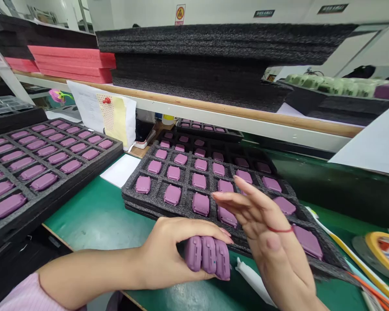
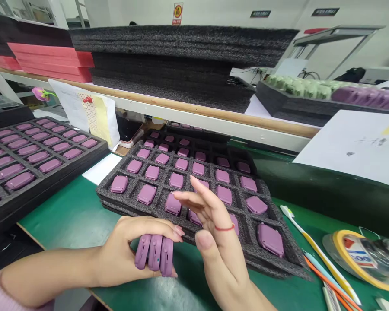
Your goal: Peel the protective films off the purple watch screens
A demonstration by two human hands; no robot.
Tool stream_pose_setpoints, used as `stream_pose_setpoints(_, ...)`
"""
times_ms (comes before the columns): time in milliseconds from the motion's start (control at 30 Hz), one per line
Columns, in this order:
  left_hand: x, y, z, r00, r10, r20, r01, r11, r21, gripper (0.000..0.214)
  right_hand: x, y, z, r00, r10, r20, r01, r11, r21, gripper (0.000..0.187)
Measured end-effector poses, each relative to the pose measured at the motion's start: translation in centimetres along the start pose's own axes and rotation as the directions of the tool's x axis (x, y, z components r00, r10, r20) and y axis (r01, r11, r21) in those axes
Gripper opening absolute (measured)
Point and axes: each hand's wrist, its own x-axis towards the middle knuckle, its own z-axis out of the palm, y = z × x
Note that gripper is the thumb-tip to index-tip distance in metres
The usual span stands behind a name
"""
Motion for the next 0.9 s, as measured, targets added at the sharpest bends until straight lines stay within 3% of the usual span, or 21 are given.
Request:
stream_pose_setpoints(167, 0.0, -0.2, 0.2, 1.000, 0.017, -0.020, -0.016, 0.999, 0.041, 0.038, 0.1, 0.5, 0.3, 0.979, 0.152, 0.138, -0.166, 0.981, 0.098, 0.059)
stream_pose_setpoints(300, 0.0, -0.2, 0.2, 1.000, 0.001, -0.015, -0.001, 1.000, 0.012, 0.039, 0.1, 0.6, 0.0, 0.918, 0.298, 0.263, -0.322, 0.946, 0.049, 0.073)
stream_pose_setpoints(433, 0.2, -0.5, 0.3, 0.992, 0.105, -0.068, -0.098, 0.991, 0.096, 0.037, 0.0, 0.5, 0.1, 0.875, 0.346, 0.339, -0.394, 0.916, 0.080, 0.081)
stream_pose_setpoints(533, 0.3, -0.7, 0.3, 0.981, 0.178, -0.079, -0.168, 0.978, 0.120, 0.034, -0.1, -0.1, 0.7, 0.833, 0.435, 0.342, -0.478, 0.877, 0.048, 0.101)
stream_pose_setpoints(633, 0.3, -0.8, 0.4, 0.977, 0.198, -0.078, -0.189, 0.976, 0.107, 0.029, -0.2, -0.5, 1.6, 0.820, 0.502, 0.276, -0.523, 0.852, 0.005, 0.117)
stream_pose_setpoints(833, 0.3, -0.8, 0.5, 0.972, 0.220, -0.079, -0.212, 0.973, 0.091, 0.031, -0.3, -0.5, 2.6, 0.842, 0.469, 0.265, -0.508, 0.856, 0.099, 0.124)
stream_pose_setpoints(900, 0.3, -0.8, 0.4, 0.977, 0.202, -0.064, -0.198, 0.978, 0.061, 0.031, -0.3, -0.6, 2.5, 0.830, 0.503, 0.239, -0.538, 0.836, 0.107, 0.125)
